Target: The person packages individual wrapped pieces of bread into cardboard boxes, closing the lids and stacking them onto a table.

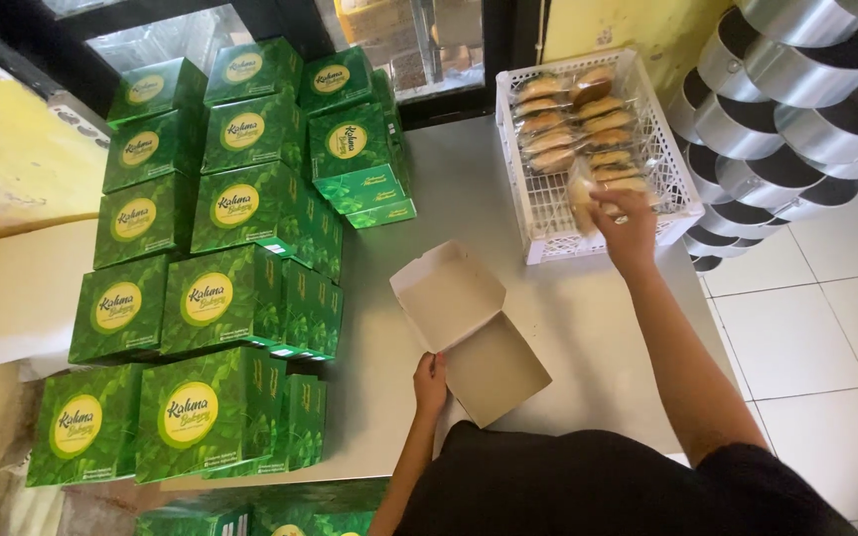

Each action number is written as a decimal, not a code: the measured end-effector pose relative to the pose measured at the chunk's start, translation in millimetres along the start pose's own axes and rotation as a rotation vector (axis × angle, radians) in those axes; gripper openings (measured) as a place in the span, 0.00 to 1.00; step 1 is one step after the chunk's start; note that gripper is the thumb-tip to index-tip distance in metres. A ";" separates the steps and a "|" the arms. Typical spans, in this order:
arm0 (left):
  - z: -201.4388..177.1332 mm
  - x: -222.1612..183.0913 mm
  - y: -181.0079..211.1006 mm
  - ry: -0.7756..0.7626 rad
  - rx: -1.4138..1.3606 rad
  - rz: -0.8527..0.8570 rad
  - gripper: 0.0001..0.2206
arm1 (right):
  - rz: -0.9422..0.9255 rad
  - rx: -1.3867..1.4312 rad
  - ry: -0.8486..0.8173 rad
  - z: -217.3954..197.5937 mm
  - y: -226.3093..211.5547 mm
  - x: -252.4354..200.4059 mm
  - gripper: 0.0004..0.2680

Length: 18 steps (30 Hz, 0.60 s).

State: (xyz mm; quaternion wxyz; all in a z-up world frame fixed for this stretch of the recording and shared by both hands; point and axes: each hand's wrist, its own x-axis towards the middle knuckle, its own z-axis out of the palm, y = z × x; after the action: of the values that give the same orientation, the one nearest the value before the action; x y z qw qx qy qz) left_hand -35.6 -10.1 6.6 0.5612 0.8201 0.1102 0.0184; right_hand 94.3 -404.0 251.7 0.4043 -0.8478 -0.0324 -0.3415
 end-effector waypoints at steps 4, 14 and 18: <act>3.8 1.8 -6.9 0.003 -0.004 -0.014 0.17 | 0.318 0.481 -0.025 -15.7 45.7 -45.9 0.08; 1.5 -3.4 7.9 0.034 -0.022 0.039 0.16 | 0.911 0.417 -0.334 -9.2 235.3 -244.4 0.15; 3.3 -3.3 6.2 0.021 -0.058 -0.002 0.16 | 1.015 0.429 -0.334 -17.6 177.6 -226.7 0.19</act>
State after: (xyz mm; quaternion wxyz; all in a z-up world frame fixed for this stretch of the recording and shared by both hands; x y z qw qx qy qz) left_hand -37.4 -15.9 11.5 0.5837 0.8031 0.1164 0.0296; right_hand -29.9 -485.5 4.4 0.6700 -0.6985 0.2466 0.0483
